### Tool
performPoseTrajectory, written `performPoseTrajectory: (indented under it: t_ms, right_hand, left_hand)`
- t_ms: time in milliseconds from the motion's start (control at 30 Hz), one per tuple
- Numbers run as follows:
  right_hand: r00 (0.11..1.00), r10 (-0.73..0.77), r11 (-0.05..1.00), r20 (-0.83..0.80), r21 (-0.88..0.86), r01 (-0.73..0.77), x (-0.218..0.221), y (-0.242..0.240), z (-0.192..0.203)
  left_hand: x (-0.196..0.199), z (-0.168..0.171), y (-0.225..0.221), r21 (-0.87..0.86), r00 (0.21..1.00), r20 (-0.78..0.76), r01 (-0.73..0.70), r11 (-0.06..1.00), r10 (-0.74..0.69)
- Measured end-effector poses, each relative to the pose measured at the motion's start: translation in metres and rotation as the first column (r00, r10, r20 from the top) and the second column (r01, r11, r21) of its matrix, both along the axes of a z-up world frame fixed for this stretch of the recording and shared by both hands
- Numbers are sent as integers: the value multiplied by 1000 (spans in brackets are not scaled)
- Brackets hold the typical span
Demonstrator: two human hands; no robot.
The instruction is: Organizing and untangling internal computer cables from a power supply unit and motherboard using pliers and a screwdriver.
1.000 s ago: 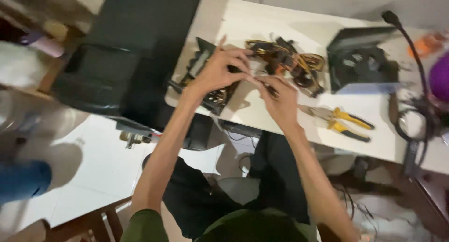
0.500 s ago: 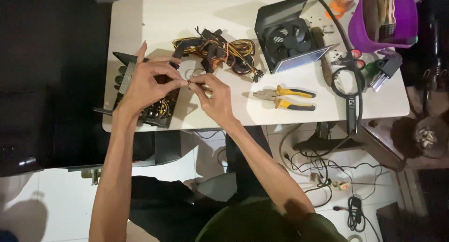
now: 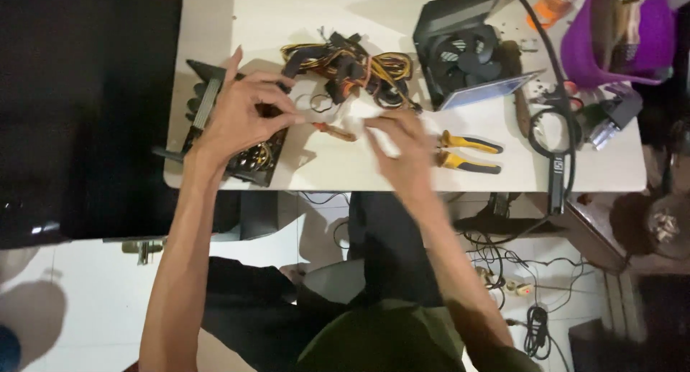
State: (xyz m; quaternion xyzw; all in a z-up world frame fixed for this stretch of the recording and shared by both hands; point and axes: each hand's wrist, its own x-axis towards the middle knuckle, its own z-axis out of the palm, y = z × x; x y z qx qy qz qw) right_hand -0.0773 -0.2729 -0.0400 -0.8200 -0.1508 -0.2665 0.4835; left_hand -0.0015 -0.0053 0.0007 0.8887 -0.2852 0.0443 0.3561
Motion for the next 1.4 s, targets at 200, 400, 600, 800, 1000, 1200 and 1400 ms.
performPoseTrajectory:
  t_ms: [200,400,600,800,1000,1200,1400]
  right_hand:
    - [986,-156,861,65,-480,168,-30,-77,25]
    - [987,-158,836,-13,-534,127,-43,-74,21]
    - [988,-43,965,-147,-260,4,-50,-1,0]
    - [994,39,920,-98,-385,-74,-6,38,-6]
    - [937,244,962,-248,-63,-267,-2,26,12]
    - [931,245,966,-269,148,-212,10,13,25]
    - [908,376,883,-188,370,-289,23,32,46]
  left_hand:
    - [0,-1,1,-6,1000,4,-3,1000,3]
    - [0,-4,2,-1,998,65,-2,1000,2]
    - [2,-5,3,-5,999,31,16,1000,-16]
    - [9,-15,5,24,998,53,-25,999,24]
    - [2,-3,1,-72,999,45,-2,997,5]
    - [-4,3,-3,-97,995,95,-7,995,16]
    - [-6,6,-6,-154,997,78,-13,988,25]
